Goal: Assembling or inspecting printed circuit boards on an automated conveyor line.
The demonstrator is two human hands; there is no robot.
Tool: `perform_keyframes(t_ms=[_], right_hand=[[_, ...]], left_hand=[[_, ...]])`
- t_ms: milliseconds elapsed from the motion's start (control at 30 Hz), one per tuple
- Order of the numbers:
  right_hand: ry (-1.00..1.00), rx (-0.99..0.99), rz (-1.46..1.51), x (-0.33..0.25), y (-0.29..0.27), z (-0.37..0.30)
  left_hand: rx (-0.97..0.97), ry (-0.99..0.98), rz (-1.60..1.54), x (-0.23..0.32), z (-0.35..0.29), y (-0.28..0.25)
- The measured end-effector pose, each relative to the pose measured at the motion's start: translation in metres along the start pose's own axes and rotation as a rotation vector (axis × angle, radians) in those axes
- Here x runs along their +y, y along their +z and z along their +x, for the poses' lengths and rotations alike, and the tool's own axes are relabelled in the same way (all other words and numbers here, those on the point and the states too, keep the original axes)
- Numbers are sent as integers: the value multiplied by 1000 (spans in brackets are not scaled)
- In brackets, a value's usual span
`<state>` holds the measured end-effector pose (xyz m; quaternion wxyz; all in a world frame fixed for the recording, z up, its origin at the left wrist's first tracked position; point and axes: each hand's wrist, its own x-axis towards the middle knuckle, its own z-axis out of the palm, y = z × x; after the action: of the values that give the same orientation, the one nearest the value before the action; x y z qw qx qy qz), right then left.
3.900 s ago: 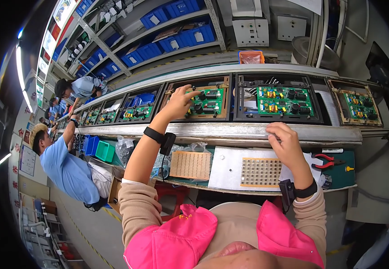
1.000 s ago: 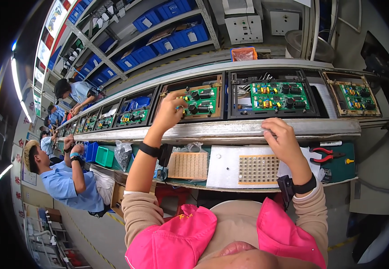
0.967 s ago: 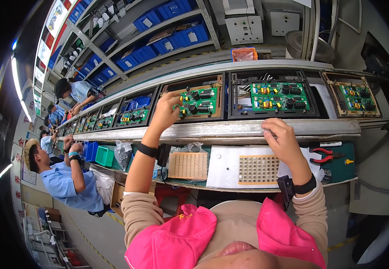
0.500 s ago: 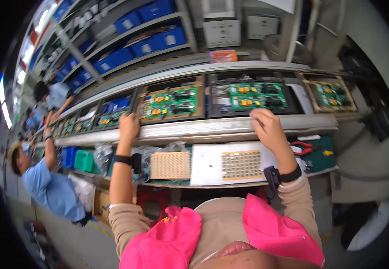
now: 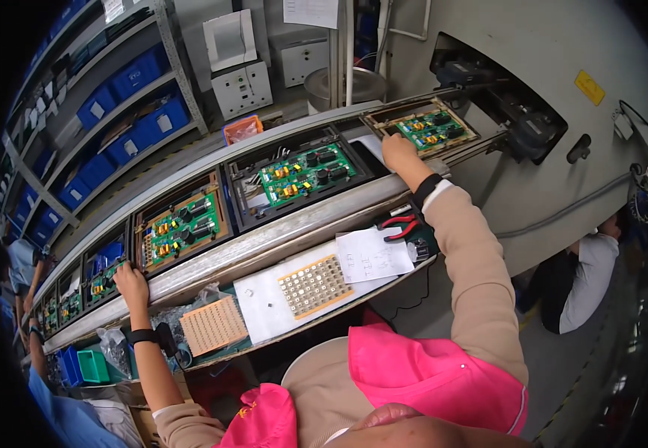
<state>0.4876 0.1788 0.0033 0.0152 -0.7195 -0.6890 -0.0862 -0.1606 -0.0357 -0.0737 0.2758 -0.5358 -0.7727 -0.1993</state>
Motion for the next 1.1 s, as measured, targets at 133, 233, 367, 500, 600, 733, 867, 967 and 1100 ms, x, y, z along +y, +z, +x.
perform_keyframes(t_ms=[133, 233, 367, 500, 600, 733, 867, 967, 1100], right_hand=[[5, -119, 12, -1, -8, 5], [50, -153, -11, 3, -10, 8], [138, -168, -33, 15, -8, 15], [225, -148, -51, 32, -4, 25], [277, -134, -47, 50, -2, 32], [342, -113, -17, 86, 4, 46], [342, -87, 5, 96, 2, 45], [323, -64, 10, 82, -15, 26], [-111, 114, 298, 25, -28, -21]], left_hand=[[-77, -14, -14, -9, -3, 0], [-84, -22, -8, -5, -4, -1], [-80, -28, -17, -3, -4, -2], [-85, -41, -21, -4, -5, -3], [-88, -42, -22, -6, -7, -3], [-91, -29, -31, -4, -3, -2], [-110, -46, -37, 0, -1, -2], [-104, -62, -49, -1, -3, -3], [-72, -17, -94, -10, -4, 6]])
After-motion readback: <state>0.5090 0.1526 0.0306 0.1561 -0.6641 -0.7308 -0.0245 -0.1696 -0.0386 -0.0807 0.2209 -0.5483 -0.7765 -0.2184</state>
